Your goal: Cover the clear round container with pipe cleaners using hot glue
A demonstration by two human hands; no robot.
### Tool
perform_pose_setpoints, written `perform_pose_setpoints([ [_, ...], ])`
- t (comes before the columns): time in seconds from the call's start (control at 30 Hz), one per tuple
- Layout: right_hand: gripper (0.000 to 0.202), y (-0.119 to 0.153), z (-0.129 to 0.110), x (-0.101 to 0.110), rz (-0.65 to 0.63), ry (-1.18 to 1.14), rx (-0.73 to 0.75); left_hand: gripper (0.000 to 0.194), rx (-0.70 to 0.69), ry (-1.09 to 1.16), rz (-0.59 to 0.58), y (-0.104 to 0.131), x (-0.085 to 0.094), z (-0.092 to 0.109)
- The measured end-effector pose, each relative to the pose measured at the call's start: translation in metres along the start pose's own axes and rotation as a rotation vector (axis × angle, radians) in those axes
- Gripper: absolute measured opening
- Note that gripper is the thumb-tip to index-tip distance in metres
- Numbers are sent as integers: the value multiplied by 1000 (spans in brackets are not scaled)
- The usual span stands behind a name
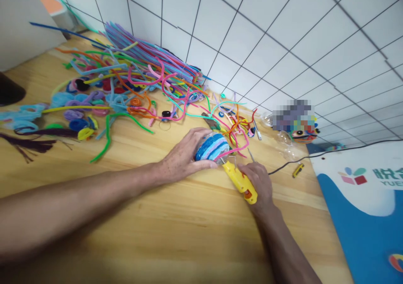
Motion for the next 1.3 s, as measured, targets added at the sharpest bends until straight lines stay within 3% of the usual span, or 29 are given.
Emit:
perform_pose_setpoints([
  [0.53,41,-1,-4,-2,18,18,-5,81,26,-3,12,1,1,-11],
  [0.9,34,-5,-14,-8,83,72,-71,84,154,125,-1,11,5,-32],
  [1.1,41,-8,-14,-5,79,88,-80,85,139,66,14,11,10,-30],
  [1.3,30,-7,-15,-5,94,66,-52,81,112,50,3,10,12,-29],
])
Point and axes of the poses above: each hand's wrist, its own y-axis away from the middle knuckle, its own x-axis out of the back of the hand, z = x × y, the point moved 7 cm from there along -y, towards the middle knuckle
